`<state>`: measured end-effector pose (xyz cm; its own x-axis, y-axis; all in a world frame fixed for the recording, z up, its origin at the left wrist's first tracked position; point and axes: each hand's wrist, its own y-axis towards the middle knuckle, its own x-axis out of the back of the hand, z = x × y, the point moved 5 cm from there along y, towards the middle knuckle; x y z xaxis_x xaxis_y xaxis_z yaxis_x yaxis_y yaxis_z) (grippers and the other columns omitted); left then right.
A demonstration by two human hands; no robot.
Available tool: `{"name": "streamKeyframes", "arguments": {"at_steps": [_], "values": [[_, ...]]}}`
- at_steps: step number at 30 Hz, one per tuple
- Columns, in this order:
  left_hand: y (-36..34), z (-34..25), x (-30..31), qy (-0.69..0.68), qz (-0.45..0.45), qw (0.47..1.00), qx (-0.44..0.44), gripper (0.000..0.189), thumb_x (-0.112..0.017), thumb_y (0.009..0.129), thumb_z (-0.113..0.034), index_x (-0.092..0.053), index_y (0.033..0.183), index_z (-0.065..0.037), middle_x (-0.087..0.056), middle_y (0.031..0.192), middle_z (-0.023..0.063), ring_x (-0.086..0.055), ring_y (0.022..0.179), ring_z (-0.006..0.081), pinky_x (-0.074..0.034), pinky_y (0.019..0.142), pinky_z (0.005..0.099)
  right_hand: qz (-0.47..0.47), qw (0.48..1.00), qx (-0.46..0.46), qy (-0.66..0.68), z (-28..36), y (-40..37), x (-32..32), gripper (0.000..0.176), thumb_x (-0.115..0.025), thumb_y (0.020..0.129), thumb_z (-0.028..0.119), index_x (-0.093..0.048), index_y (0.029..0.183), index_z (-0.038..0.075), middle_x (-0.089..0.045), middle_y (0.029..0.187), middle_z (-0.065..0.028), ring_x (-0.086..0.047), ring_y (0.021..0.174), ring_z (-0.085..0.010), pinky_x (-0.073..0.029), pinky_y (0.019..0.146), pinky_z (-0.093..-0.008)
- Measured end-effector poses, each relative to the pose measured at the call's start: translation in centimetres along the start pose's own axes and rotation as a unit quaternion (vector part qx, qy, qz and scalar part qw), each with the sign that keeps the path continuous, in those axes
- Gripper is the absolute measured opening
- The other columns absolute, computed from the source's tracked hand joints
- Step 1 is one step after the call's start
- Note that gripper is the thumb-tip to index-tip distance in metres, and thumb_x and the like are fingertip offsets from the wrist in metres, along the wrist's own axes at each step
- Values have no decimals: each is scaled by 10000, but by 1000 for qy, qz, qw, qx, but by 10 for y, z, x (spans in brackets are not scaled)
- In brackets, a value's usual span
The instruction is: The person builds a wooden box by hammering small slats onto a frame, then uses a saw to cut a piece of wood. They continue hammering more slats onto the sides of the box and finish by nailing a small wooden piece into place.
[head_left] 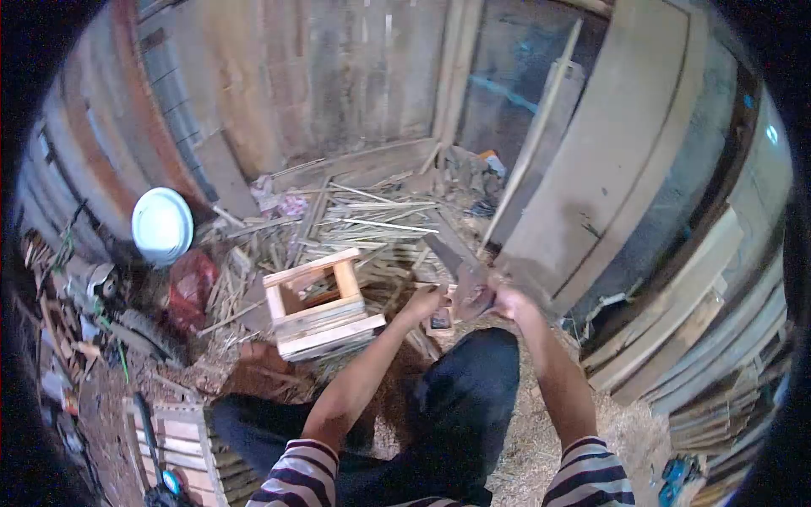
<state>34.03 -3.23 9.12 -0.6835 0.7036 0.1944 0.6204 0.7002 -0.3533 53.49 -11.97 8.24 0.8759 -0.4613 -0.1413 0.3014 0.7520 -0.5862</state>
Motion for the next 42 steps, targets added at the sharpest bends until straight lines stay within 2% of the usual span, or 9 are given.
{"name": "streamKeyframes", "arguments": {"at_steps": [4, 9, 14, 19, 24, 29, 35, 38, 42], "values": [[23, 45, -49, -151, 135, 979, 25, 435, -614, 896, -291, -563, 1206, 10, -644, 1079, 118, -630, 962, 215, -521, 790, 330, 112, 987, -53, 99, -107, 42, 44, 419, -417, 979, 415, -565, 1179, 79, -664, 966, -71, -608, 778, -199, -502, 665, -330], [72, 139, -93, -146, 92, 956, -238, 454, -695, 838, -231, -578, 1212, -1, -624, 1145, 105, -596, 1012, 200, -492, 864, 314, -34, 930, 35, -365, -169, 39, 66, 403, -452, 974, 360, -548, 1201, 42, -653, 1025, -79, -608, 818, -197, -505, 719, -334], [98, 202, -122, 8, 89, 981, -173, 248, -661, 851, -142, -648, 1059, -8, -650, 956, 90, -603, 889, 176, -501, 763, 307, 20, 896, 214, -390, -228, 62, 104, 431, -633, 861, 246, -514, 1205, 15, -636, 1002, -174, -639, 905, -234, -534, 786, -383], [108, 291, -83, -211, 73, 973, -64, 229, -600, 864, -192, -614, 1034, -39, -622, 938, 154, -627, 855, 264, -506, 724, 360, -195, 973, -73, -98, -240, 71, 145, 378, -615, 834, 194, -566, 1149, -8, -648, 1050, -178, -666, 871, -234, -545, 741, -366], [71, 299, -38, 225, -106, 964, -95, 315, -579, 865, -250, -580, 1122, -66, -608, 963, 176, -618, 886, 329, -501, 755, 411, -161, 953, 36, -253, -318, 143, 209, 275, -630, 810, 108, -623, 1084, 103, -631, 1020, -164, -663, 811, -327, -607, 668, -439], [65, 325, -21, 218, -119, 966, -70, 359, -582, 856, -268, -569, 1145, -56, -602, 984, 150, -607, 886, 309, -483, 779, 425, -397, 697, 120, -584, -193, 78, 109, 367, -596, 798, 252, -629, 1133, 104, -642, 991, -173, -606, 931, -351, -483, 817, -452], [78, 308, -39, 280, -31, 953, 109, 369, -527, 896, -247, -535, 1207, -50, -597, 1048, 133, -597, 907, 265, -465, 812, 423, 54, 795, 326, -509, -175, 96, -37, 315, -587, 838, 120, -553, 1142, 43, -582, 1100, -196, -594, 949, -414, -492, 804, -460], [86, 315, -41, 214, -94, 970, 61, 358, -535, 896, -240, -539, 1197, -46, -606, 1034, 127, -600, 895, 257, -471, 800, 410, -4, 818, 52, -573, -185, 109, -83, 286, -560, 846, 117, -545, 1121, 40, -572, 1113, -190, -611, 925, -393, -520, 760, -446], [96, 328, -40, 118, -150, 982, 2, 344, -545, 895, -231, -544, 1183, -42, -617, 1015, 120, -604, 880, 247, -479, 784, 394, -54, 650, 302, -695, -232, 140, -100, 280, -548, 825, 102, -535, 1090, 13, -563, 1081, -181, -632, 881, -346, -546, 697, -424]]}}
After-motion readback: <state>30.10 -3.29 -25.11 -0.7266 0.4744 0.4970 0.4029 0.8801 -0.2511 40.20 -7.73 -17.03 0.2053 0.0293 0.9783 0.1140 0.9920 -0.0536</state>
